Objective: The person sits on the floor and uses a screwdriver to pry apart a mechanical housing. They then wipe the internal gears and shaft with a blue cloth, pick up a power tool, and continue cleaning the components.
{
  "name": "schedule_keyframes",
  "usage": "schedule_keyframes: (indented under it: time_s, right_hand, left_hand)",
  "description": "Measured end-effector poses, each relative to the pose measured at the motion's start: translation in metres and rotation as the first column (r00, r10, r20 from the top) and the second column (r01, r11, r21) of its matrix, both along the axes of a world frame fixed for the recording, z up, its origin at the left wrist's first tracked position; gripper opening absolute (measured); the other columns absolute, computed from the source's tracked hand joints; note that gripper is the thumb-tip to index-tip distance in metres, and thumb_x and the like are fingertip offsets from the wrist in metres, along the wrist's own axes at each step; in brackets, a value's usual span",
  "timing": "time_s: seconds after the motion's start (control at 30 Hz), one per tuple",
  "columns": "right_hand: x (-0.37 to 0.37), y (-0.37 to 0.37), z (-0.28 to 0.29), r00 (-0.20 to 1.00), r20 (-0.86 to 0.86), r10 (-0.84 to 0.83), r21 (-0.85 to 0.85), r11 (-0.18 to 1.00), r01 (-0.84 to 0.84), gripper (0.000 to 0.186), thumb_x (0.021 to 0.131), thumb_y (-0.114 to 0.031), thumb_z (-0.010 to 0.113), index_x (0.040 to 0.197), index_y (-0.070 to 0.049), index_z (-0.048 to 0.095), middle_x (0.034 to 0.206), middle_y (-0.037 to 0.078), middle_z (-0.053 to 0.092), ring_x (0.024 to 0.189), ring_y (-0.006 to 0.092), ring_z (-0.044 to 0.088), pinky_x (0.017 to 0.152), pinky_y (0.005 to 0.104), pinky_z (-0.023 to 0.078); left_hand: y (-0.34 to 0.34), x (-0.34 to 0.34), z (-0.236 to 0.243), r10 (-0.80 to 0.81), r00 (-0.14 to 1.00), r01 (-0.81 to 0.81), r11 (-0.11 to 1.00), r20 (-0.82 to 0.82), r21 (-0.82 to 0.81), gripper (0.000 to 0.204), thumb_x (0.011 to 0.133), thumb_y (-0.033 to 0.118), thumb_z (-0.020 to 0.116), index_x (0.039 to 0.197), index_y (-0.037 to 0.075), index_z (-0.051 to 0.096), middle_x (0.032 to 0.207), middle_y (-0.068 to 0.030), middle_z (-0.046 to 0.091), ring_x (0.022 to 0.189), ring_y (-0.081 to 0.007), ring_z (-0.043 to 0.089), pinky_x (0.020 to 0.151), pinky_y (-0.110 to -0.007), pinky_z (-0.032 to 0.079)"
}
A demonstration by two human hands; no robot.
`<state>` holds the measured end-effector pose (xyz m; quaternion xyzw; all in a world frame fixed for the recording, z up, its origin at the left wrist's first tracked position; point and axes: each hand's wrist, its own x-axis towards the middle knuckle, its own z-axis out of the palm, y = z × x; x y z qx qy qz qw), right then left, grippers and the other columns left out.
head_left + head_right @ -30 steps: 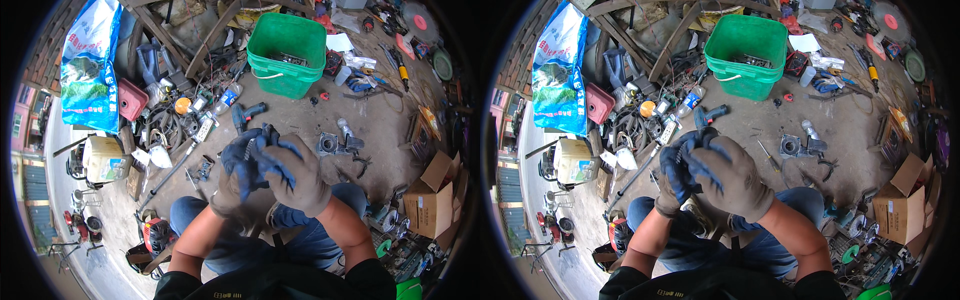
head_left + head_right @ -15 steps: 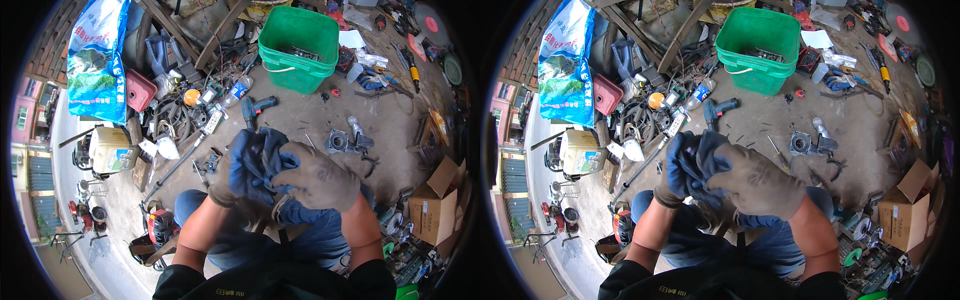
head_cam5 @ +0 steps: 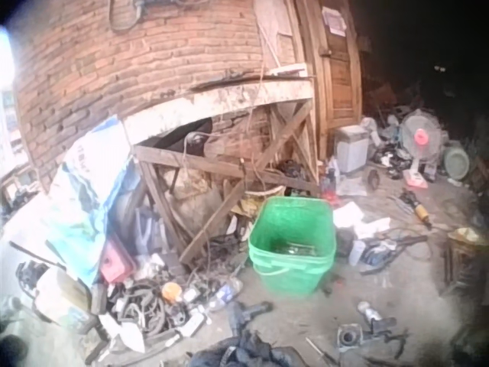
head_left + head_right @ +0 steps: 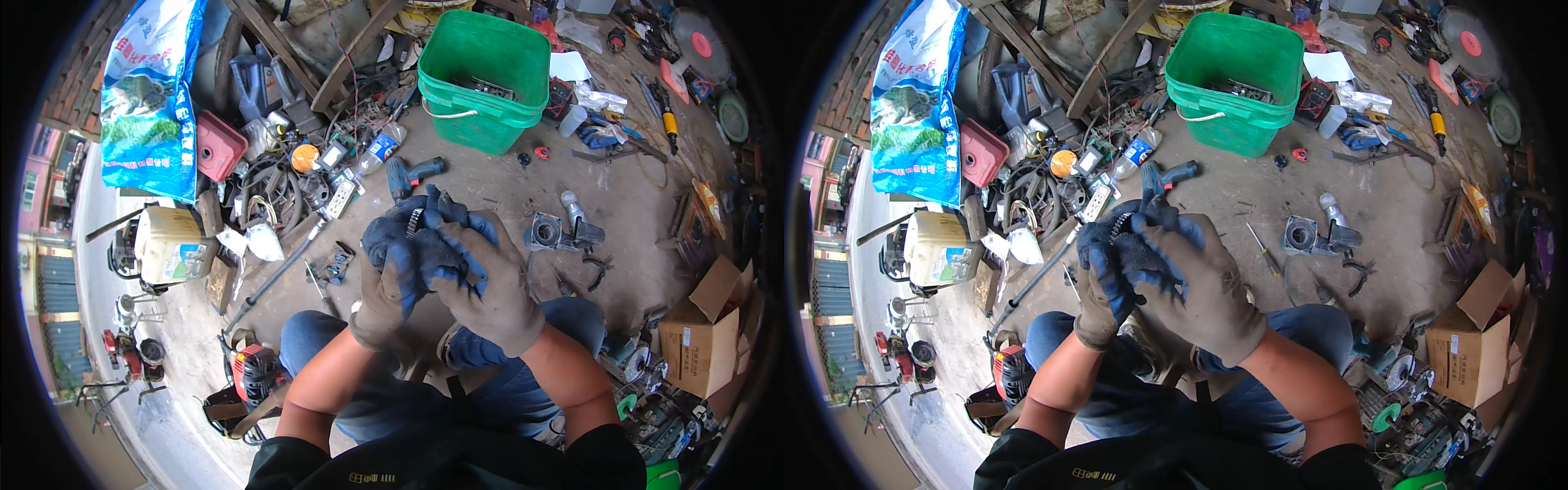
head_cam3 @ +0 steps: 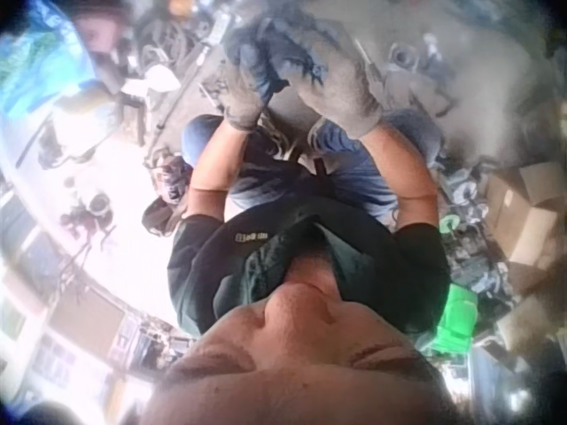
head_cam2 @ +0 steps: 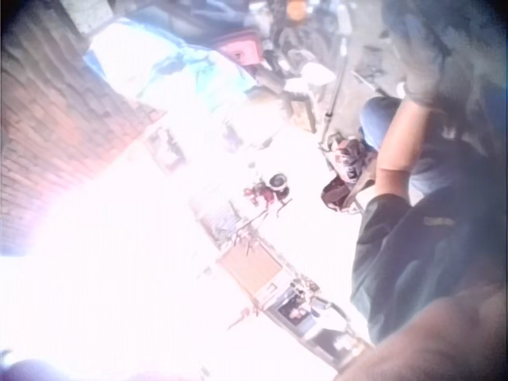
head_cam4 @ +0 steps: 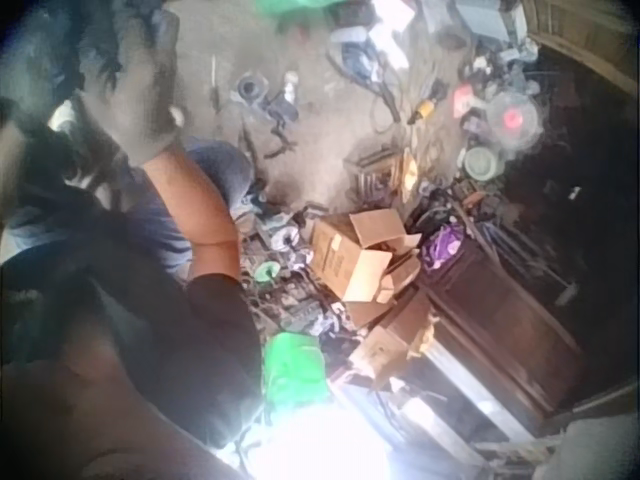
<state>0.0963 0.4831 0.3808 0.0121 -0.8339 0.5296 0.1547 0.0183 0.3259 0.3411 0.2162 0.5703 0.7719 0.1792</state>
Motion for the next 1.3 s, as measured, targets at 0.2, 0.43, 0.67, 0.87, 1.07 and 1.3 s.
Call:
schedule_keyframes:
  time_s: [0.2,0.43,0.67,0.87,1.07,1.3]
  right_hand:
    - [0.000,-0.001,-0.019,0.939,-0.325,0.112,0.125,0.989,-0.075,0.024,0.085,-0.006,0.076,0.107,0.000,0.071,0.128,0.023,0.059,0.111,0.0367,0.070,0.096,0.0420,0.057]
    - [0.003,0.005,-0.007,0.987,-0.107,0.117,-0.589,0.793,-0.158,0.065,0.100,-0.025,0.075,0.152,0.004,0.048,0.138,0.013,0.059,0.126,0.0154,0.059,0.104,0.0310,0.051]
    - [0.000,0.004,0.000,0.980,-0.019,0.198,-0.816,0.564,-0.130,0.083,0.095,-0.025,0.081,0.158,0.007,0.037,0.152,0.015,0.053,0.137,0.0185,0.053,0.115,0.0340,0.043]
    - [0.004,0.009,-0.004,0.978,0.100,0.183,-0.854,0.521,-0.011,0.082,0.098,-0.034,0.078,0.157,0.007,0.039,0.144,0.012,0.057,0.125,0.0133,0.057,0.109,0.0309,0.047]
    - [0.001,0.009,-0.002,0.981,0.084,0.174,-0.848,0.529,-0.022,0.068,0.104,-0.025,0.069,0.157,0.006,0.039,0.144,0.012,0.058,0.126,0.0140,0.058,0.110,0.0311,0.047]
    - [0.000,0.009,-0.005,0.990,0.067,0.124,-0.737,0.675,-0.035,0.059,0.110,-0.029,0.054,0.155,0.007,0.043,0.157,0.023,0.049,0.142,0.0293,0.052,0.120,0.0421,0.041]
  left_hand:
    - [-0.013,-0.012,-0.004,0.028,0.961,-0.074,0.985,-0.275,-0.158,0.076,0.096,0.059,0.069,0.137,-0.004,0.056,0.114,-0.0100,0.063,0.103,-0.0183,0.060,0.093,-0.034,0.050]
    - [-0.029,-0.018,0.017,-0.050,0.952,-0.012,0.980,-0.303,-0.201,0.098,0.068,0.037,0.100,0.142,-0.008,0.053,0.125,-0.0084,0.068,0.113,-0.0183,0.065,0.105,-0.036,0.050]
    - [-0.028,-0.013,0.023,-0.033,0.993,0.018,0.991,-0.110,-0.134,0.054,0.082,0.052,0.087,0.091,-0.001,0.076,0.124,-0.0223,0.072,0.125,-0.0342,0.064,0.107,-0.048,0.049]
    - [-0.019,-0.008,0.017,-0.089,0.979,0.093,0.995,0.184,-0.018,0.072,0.100,0.058,0.065,0.131,-0.007,0.060,0.125,-0.0194,0.070,0.112,-0.0255,0.070,0.099,-0.041,0.059]
    - [-0.015,-0.005,0.004,-0.127,0.929,0.075,0.984,0.346,0.161,0.054,0.109,0.042,0.058,0.141,-0.002,0.056,0.132,-0.0146,0.068,0.115,-0.0229,0.069,0.099,-0.038,0.059]
    - [-0.006,-0.004,0.001,-0.178,0.803,-0.026,0.943,0.569,0.333,0.074,0.109,0.063,0.037,0.149,0.002,0.050,0.144,-0.0159,0.061,0.129,-0.0278,0.062,0.113,-0.046,0.050]
